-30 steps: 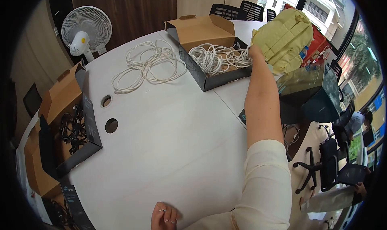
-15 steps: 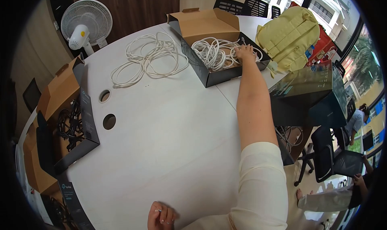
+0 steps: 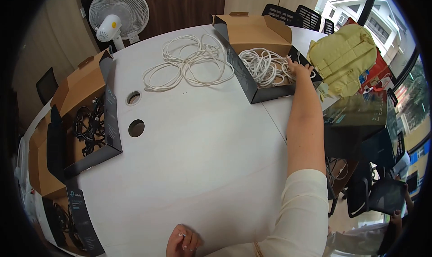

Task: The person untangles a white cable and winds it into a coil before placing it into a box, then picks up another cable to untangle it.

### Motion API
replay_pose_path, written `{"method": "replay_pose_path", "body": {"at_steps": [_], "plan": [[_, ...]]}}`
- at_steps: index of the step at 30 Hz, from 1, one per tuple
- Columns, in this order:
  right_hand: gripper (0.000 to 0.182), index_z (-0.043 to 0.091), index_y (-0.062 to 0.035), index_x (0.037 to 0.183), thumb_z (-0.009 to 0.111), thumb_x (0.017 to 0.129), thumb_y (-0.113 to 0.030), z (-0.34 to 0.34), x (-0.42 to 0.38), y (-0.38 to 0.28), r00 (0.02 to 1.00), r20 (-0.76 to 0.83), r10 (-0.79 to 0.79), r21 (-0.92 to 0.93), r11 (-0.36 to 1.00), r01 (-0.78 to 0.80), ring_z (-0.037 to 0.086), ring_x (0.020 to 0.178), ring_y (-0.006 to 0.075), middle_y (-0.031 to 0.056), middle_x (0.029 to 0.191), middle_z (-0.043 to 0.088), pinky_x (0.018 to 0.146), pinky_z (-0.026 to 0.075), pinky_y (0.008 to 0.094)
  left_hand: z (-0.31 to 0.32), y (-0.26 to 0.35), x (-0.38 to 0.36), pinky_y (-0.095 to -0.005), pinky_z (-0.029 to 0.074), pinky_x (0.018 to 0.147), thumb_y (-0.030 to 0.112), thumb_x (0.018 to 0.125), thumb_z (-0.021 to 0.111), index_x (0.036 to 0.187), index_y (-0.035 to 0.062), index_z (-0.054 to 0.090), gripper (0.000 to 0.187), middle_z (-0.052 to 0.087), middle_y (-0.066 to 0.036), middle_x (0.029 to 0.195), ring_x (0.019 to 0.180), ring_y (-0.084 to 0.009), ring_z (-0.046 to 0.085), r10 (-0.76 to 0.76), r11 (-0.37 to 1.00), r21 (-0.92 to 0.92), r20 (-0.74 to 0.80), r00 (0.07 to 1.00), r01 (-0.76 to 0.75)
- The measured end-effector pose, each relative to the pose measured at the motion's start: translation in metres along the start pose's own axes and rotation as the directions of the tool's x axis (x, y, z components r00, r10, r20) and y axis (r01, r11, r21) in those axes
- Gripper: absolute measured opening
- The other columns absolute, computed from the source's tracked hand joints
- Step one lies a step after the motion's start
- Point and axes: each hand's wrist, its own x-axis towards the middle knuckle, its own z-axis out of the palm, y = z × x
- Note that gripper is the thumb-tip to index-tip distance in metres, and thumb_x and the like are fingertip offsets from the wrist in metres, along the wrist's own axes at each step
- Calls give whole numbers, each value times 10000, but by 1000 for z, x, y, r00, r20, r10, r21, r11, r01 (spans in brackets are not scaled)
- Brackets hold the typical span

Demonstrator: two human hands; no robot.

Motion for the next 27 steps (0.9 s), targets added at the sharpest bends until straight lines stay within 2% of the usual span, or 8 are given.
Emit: {"method": "replay_pose_path", "body": {"at_steps": [3,7,11,18,19,22,26,27], "plan": [[744,297,-161,1375,99,843,-642,-25,-19,9,998,-67,-6,135,991,15,149,1336,347,125,1423,263,1064,17,523,-2,0,1,-263,317,586,225,905,419,792,90,397,178,344,20,610,548,-99,322,-9,1000,18,7,1000,9],[701,407,-103,1308,193,865,-602,-32,-23,18,929,-370,13,71,997,14,211,1316,343,179,1362,354,1059,89,523,-6,-3,1,-264,317,582,219,907,412,790,87,401,176,343,20,611,550,-99,324,1,1000,-9,30,1000,0],[719,448,-70,1272,215,860,-611,-49,-35,10,856,-514,45,65,998,-14,233,1305,336,161,1347,381,1056,115,511,-1,-1,-1,-265,318,584,214,906,415,787,82,407,178,352,15,609,551,-101,328,16,1000,-9,19,1000,-16],[705,505,-81,1224,239,861,-623,-84,-51,-24,680,-711,-181,-56,978,202,232,1307,326,150,1327,406,1054,146,498,-1,-4,-4,-273,325,599,222,902,432,788,76,415,186,364,11,595,555,-111,348,42,999,11,8,999,-42],[644,518,-96,1211,283,871,-589,-89,-57,-30,707,-685,-172,-34,978,205,252,1296,322,149,1309,428,1052,151,498,-2,-4,-5,-275,327,602,226,902,435,789,76,416,189,364,11,593,556,-113,351,40,999,20,13,999,-40],[562,557,-99,1160,349,874,-535,-101,-71,-58,530,-775,-345,-152,915,374,311,1262,319,136,1267,473,1036,191,488,-4,-4,-7,-274,332,607,233,904,439,802,62,423,199,368,9,594,557,-120,353,37,999,5,-14,999,-36],[406,615,-89,1038,488,851,-427,-118,-134,-117,-61,-793,-606,-492,578,651,381,1209,301,101,1165,542,994,269,444,-28,-13,-4,-308,389,654,116,856,448,928,43,473,105,471,-31,630,638,-155,475,34,982,-189,110,993,-12],[384,615,-93,1037,510,844,-407,-114,-150,-135,-99,-782,-615,-510,540,670,373,1215,298,100,1161,541,998,268,442,-29,-13,-4,-303,383,650,99,857,449,928,34,469,98,475,-39,639,644,-159,474,34,979,-203,112,993,-10]]}}
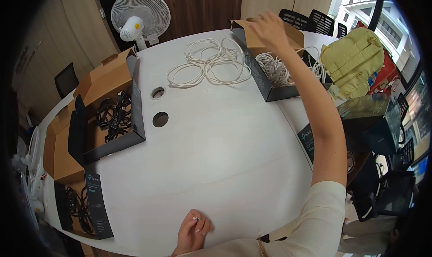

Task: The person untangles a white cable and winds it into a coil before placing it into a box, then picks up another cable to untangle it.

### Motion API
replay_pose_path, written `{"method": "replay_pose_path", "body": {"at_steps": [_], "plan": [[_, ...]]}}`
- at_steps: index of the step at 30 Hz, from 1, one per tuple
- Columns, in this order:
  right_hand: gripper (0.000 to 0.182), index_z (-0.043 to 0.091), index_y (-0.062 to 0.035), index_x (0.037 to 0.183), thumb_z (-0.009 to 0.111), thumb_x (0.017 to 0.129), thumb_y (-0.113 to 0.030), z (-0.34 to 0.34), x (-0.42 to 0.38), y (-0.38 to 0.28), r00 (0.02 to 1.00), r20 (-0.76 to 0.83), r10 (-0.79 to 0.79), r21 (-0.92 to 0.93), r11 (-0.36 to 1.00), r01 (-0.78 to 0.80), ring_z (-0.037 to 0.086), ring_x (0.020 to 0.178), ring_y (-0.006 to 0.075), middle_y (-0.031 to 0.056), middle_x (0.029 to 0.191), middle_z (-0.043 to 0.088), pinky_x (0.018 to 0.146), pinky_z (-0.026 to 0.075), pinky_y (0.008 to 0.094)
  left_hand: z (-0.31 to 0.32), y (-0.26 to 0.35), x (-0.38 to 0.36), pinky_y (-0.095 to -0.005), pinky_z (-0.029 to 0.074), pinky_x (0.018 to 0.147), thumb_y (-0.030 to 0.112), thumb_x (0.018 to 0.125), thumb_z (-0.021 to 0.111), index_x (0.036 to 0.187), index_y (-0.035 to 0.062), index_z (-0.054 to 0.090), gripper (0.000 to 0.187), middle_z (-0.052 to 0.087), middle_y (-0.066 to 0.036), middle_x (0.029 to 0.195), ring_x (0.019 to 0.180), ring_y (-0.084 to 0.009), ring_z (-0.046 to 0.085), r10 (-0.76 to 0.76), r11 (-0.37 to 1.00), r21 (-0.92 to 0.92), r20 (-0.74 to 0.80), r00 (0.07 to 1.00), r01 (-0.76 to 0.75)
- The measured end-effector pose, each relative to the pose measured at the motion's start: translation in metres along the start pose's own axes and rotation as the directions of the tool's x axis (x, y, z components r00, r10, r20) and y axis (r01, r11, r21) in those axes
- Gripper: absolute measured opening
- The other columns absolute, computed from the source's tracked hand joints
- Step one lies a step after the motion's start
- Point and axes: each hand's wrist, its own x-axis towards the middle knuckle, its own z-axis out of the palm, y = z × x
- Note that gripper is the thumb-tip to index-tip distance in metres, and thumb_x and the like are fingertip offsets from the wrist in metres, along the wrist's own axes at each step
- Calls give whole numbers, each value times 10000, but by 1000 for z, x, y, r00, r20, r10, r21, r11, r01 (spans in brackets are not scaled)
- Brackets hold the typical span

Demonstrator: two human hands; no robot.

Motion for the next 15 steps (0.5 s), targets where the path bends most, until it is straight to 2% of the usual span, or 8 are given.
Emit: {"method": "replay_pose_path", "body": {"at_steps": [1,3,5,8,9,11,14,15], "plan": [[363,615,-97,1037,531,836,-387,0,8,-21,999,-19,-31,26,999,32,365,1221,295,99,1156,540,1001,267,440,0,1,0,-299,378,646,81,859,450,927,24,466,91,479,-48,648,649,-163,472,-4,1000,-11,4,1000,4],[342,583,-103,1072,535,842,-351,-24,18,-70,997,58,44,310,949,-60,356,1223,304,105,1213,503,1019,245,424,13,3,0,-289,318,600,119,865,417,866,48,443,76,386,-25,586,588,-146,381,29,994,104,-92,995,-19],[374,579,-72,1062,573,811,-349,-27,9,-115,995,56,80,315,944,-93,361,1222,308,107,1217,498,1025,247,421,19,3,0,-286,293,580,135,865,405,834,62,431,83,347,-15,558,560,-140,344,44,988,153,-125,991,-24],[457,539,-12,1103,614,774,-320,-24,-18,-183,951,290,108,395,891,-221,400,1185,296,140,1189,503,974,313,418,19,3,0,-288,305,586,125,855,410,829,67,425,65,359,-18,561,563,-144,360,47,991,131,-125,991,-30],[469,538,0,1104,623,762,-310,-16,-28,-201,902,419,104,404,869,-287,417,1166,286,152,1176,505,952,333,414,20,3,0,-287,305,587,126,854,412,830,67,425,65,357,-17,560,563,-144,360,45,991,132,-125,991,-28],[565,471,13,1164,669,728,-287,-1,-46,-223,905,371,207,205,933,-297,474,1097,277,149,1114,535,893,379,421,20,3,0,-286,306,587,128,852,415,832,67,426,65,353,-16,559,562,-144,360,48,990,137,-129,990,-30],[534,489,-2,1142,679,717,-263,5,-50,-233,729,643,233,200,869,-453,509,1032,258,121,1052,550,855,394,420,22,2,-1,-285,308,587,136,851,421,833,69,426,70,349,-13,559,562,-141,361,60,989,144,-131,990,-41],[502,504,-2,1116,676,718,-257,4,-53,-234,730,635,253,200,859,-472,514,1020,254,114,1038,551,847,396,420,22,1,-1,-285,309,586,140,851,424,832,70,426,72,348,-12,560,563,-139,363,69,988,146,-129,989,-50]]}}
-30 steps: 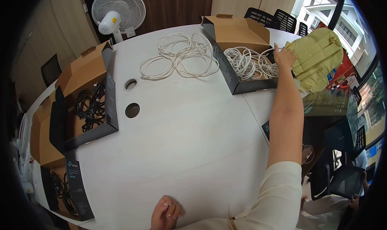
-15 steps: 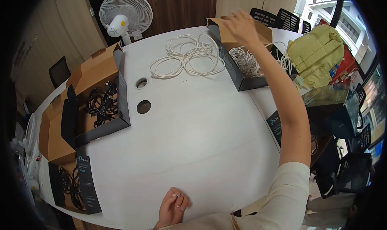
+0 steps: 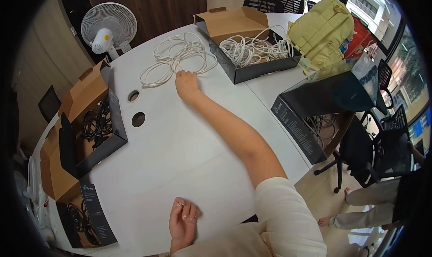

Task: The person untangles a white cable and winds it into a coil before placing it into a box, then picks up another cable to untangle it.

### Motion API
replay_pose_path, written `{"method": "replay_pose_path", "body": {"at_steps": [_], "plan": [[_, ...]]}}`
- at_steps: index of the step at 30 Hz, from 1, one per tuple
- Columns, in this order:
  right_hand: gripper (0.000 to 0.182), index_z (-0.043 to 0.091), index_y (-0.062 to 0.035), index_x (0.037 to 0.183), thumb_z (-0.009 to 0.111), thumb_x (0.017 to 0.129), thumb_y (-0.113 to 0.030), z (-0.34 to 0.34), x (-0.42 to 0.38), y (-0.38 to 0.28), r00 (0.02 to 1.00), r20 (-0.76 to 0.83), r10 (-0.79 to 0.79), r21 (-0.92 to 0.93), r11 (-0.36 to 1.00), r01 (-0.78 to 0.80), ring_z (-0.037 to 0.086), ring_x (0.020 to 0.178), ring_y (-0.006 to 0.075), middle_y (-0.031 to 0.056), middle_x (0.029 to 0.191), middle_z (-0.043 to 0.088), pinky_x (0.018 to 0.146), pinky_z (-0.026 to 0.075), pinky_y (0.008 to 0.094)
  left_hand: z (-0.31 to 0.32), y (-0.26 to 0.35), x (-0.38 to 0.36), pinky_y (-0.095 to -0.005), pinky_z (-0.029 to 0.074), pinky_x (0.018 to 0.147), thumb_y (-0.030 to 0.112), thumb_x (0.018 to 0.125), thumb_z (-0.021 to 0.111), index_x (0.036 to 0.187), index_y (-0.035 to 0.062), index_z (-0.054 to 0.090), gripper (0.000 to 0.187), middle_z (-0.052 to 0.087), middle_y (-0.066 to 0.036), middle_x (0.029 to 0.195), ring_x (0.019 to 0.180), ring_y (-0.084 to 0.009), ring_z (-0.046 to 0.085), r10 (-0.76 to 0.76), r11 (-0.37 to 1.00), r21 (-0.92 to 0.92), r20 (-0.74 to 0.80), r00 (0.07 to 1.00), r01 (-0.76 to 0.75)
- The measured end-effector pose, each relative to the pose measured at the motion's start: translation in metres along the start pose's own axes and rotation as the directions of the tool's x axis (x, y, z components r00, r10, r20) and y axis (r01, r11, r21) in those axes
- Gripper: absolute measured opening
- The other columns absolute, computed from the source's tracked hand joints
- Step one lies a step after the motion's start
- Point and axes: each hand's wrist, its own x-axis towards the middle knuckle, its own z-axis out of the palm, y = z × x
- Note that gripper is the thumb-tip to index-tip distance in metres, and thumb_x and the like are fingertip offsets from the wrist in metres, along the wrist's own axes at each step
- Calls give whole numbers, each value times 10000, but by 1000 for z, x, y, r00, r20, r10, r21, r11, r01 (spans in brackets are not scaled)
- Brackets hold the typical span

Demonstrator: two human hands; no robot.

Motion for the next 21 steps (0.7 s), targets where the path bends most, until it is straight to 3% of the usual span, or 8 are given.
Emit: {"method": "replay_pose_path", "body": {"at_steps": [2,5,8,11,13,16,19,21], "plan": [[439,535,-2,1062,670,721,-244,4,-10,1,999,-28,35,32,999,-35,524,998,246,100,1008,553,832,399,419,-1,0,-1,-285,311,584,147,851,430,831,72,426,77,346,-9,561,564,-136,365,17,1000,6,-3,1000,-16],[302,579,-14,976,633,749,-206,3,-23,12,987,-151,-61,-68,996,51,566,914,258,109,933,586,778,428,408,2,-1,-2,-281,313,583,145,855,425,834,75,427,73,346,-6,563,565,-133,369,22,1000,5,-1,1000,-22],[163,622,-39,855,590,777,-178,-13,-34,20,990,-44,-131,89,987,134,596,835,271,119,834,610,709,456,396,2,-1,-2,-279,316,586,140,862,415,840,75,431,71,348,-5,564,565,-132,369,17,1000,5,19,1000,-17],[126,647,-61,839,580,773,-145,-56,-41,28,992,87,-86,353,934,50,607,834,284,139,856,629,699,475,383,-1,-1,-2,-280,330,603,151,875,409,850,79,430,79,350,-3,567,578,-132,380,2,1000,8,20,1000,-2],[147,665,-54,821,584,792,-174,-92,-44,31,998,-62,-23,518,854,52,611,826,306,141,830,636,695,476,391,-2,-1,-1,-278,333,610,154,881,407,860,83,430,78,350,0,571,587,-134,386,-5,1000,14,22,1000,5],[202,660,-13,865,589,810,-194,-161,-56,35,993,-80,-91,672,731,122,594,678,286,138,711,623,629,453,361,-1,-1,-1,-267,319,588,158,885,408,869,103,437,64,320,17,586,583,-115,354,1,998,60,49,999,-4],[186,653,8,868,584,821,-158,-225,-96,17,982,-31,-186,782,608,139,532,576,250,130,669,608,577,424,323,-9,-5,0,-284,370,622,257,925,379,992,84,459,203,465,-19,693,651,-138,436,43,991,118,102,994,-55],[154,647,-5,903,574,820,-113,-242,-126,8,957,-40,-289,782,586,210,544,596,265,128,682,598,573,426,331,-4,-2,-3,-297,410,706,417,919,339,1147,52,417,437,516,-93,939,794,-183,504,69,997,22,71,995,-70]]}}
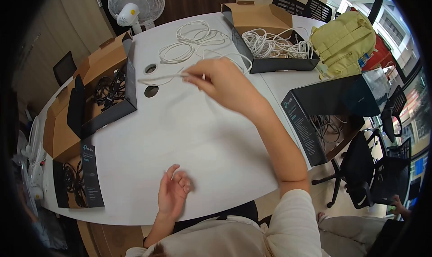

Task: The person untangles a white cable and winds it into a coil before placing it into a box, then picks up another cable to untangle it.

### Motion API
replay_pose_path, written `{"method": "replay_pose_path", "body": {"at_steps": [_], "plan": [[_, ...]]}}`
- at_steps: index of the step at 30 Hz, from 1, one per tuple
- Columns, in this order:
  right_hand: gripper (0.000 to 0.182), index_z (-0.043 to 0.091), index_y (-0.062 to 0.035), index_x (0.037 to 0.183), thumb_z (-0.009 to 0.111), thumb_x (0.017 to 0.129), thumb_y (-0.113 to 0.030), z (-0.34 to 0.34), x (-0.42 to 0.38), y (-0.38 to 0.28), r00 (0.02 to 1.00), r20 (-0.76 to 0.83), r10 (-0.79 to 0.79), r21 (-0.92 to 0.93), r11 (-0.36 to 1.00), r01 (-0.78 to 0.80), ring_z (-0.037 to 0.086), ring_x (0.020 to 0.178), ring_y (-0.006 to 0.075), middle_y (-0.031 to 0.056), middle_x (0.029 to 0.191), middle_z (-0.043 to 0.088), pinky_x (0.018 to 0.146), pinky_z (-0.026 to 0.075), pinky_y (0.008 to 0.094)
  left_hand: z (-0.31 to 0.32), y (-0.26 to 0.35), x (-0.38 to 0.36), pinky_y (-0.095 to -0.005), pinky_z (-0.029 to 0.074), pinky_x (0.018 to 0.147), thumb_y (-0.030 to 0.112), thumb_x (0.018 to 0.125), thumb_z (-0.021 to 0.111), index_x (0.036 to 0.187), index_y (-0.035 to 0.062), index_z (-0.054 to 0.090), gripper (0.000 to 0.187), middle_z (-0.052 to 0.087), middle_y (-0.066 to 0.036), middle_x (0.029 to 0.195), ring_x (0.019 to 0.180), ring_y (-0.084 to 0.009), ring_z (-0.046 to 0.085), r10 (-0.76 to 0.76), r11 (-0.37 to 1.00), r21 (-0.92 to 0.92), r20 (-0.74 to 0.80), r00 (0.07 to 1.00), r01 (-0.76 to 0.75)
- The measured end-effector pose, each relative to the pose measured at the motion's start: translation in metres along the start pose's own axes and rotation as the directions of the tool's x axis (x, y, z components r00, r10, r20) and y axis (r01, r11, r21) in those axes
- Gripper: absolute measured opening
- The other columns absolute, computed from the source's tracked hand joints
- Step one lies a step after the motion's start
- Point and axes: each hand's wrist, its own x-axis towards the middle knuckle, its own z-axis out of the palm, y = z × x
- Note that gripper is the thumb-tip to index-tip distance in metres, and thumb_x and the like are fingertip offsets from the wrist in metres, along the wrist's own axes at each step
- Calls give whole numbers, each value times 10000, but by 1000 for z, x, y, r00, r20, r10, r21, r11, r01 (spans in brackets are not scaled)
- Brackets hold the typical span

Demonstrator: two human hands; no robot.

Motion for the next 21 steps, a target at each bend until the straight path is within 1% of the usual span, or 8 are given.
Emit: {"method": "replay_pose_path", "body": {"at_steps": [2,7,11,12,15,16,18,21], "plan": [[169,634,-20,945,576,810,-104,4,-37,-17,976,79,-201,-100,973,208,558,648,279,129,709,585,590,433,348,8,10,-1,-314,435,779,561,885,300,1268,34,347,653,498,-139,1144,915,-216,536,1,994,-112,18,1000,1],[231,615,-91,1032,565,812,-137,-2,-123,-55,868,486,-106,-45,988,146,563,697,258,77,739,540,595,457,362,13,36,-6,-363,439,879,749,766,282,1369,13,214,954,371,-160,1346,1046,-252,519,-48,920,-384,83,995,76],[271,623,-135,1062,590,794,-155,20,-169,-49,800,585,-130,83,991,101,539,641,229,53,690,515,552,445,333,-14,45,-16,-315,480,805,462,939,272,1366,8,212,626,536,-114,1174,944,-204,578,-32,965,-247,242,970,93],[253,624,-128,1050,579,804,-162,25,-176,-47,759,639,-123,93,992,83,548,667,238,61,706,520,564,452,342,5,56,-22,-290,494,732,298,977,252,1330,34,290,443,598,-31,905,779,-148,585,-40,990,-135,15,999,42],[241,637,-126,1031,574,809,-195,32,-181,-38,741,662,-110,103,993,55,555,716,249,70,741,539,594,449,362,-14,76,-24,-289,485,672,282,977,267,1262,67,370,371,511,35,707,641,-111,523,16,991,-136,222,975,15],[242,640,-128,1028,576,806,-202,28,-177,-34,763,639,-100,91,994,54,555,724,249,72,747,544,599,445,367,6,89,-30,-256,452,597,297,985,219,1189,78,406,353,416,70,561,497,-77,393,-6,999,-38,111,994,10],[224,665,-134,982,608,780,-213,23,-162,-27,799,599,-51,79,997,5,550,740,239,61,721,560,651,433,373,32,108,-35,-248,431,572,285,987,202,1196,79,403,356,371,73,482,444,-77,381,53,994,85,244,968,-75],[186,691,-134,926,660,760,-211,25,-121,-10,829,518,-211,36,973,226,533,653,180,3,652,571,738,399,354,65,129,-31,-243,416,509,259,986,169,1213,73,380,361,339,76,378,341,-85,392,124,958,202,350,928,-204]]}}
